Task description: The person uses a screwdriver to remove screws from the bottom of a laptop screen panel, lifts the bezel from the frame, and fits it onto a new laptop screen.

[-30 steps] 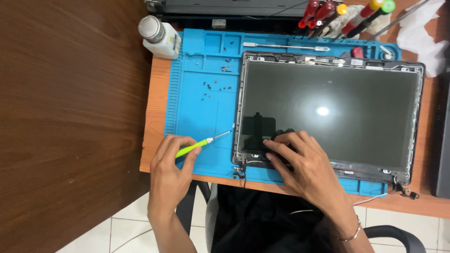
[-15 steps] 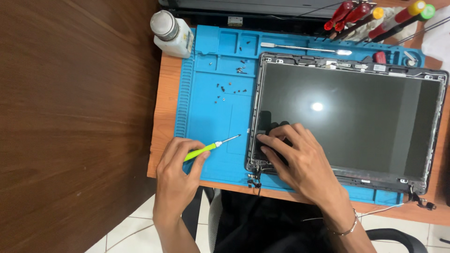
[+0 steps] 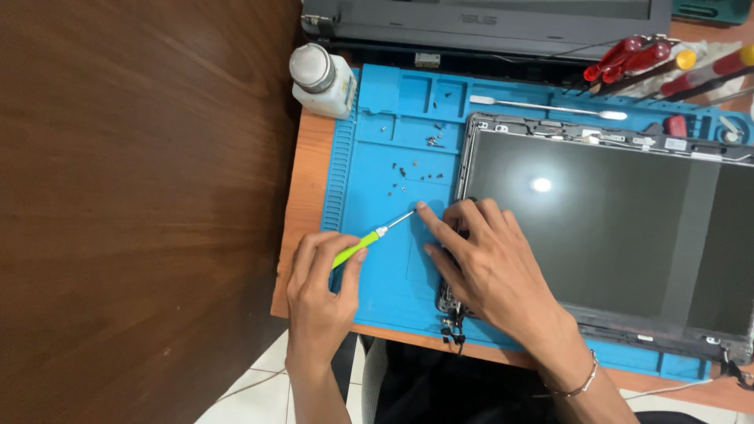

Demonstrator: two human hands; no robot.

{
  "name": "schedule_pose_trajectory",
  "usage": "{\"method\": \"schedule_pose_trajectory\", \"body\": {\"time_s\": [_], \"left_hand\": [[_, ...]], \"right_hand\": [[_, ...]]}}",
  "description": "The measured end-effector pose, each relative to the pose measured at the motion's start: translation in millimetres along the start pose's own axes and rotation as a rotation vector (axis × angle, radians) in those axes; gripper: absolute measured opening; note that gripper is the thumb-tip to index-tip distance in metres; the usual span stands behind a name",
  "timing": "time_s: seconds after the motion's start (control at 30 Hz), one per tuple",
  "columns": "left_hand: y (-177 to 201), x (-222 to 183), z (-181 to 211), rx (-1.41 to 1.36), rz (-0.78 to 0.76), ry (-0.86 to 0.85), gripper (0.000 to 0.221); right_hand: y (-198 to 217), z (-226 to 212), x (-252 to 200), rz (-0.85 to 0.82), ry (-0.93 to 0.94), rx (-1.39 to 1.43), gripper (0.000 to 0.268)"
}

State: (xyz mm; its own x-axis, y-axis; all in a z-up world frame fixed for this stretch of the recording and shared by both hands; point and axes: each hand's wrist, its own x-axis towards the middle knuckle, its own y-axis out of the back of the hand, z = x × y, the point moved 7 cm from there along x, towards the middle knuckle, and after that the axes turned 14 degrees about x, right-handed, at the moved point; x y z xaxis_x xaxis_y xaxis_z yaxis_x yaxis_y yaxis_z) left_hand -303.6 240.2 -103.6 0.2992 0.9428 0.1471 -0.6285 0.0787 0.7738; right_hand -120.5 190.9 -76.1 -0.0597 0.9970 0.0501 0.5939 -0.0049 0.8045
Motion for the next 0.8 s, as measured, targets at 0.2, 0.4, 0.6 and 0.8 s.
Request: {"method": "schedule_pose_trajectory", "body": {"time_s": [0.2,0.4,0.6,0.8], "left_hand": [[-3,6,-4,0.036,-0.007,0.014,0.016],[-7,7,-7,0.042,-0.02,0.001,0.015],[-2,7,-13,0.081,0.017,-0.002,0.016],[0,10,-15,0.048,0.09,0.024,0.016]], "right_hand": [[-7,2,9,0.025,0.001,-0.021,0.051],[-10,3,11,0.036,-0.025,-0.061,0.048],[-11,4,11,0.037,-0.029,-0.053,0.048],[-9,6,10,0.046,-0.039,-0.013,0.047]]}}
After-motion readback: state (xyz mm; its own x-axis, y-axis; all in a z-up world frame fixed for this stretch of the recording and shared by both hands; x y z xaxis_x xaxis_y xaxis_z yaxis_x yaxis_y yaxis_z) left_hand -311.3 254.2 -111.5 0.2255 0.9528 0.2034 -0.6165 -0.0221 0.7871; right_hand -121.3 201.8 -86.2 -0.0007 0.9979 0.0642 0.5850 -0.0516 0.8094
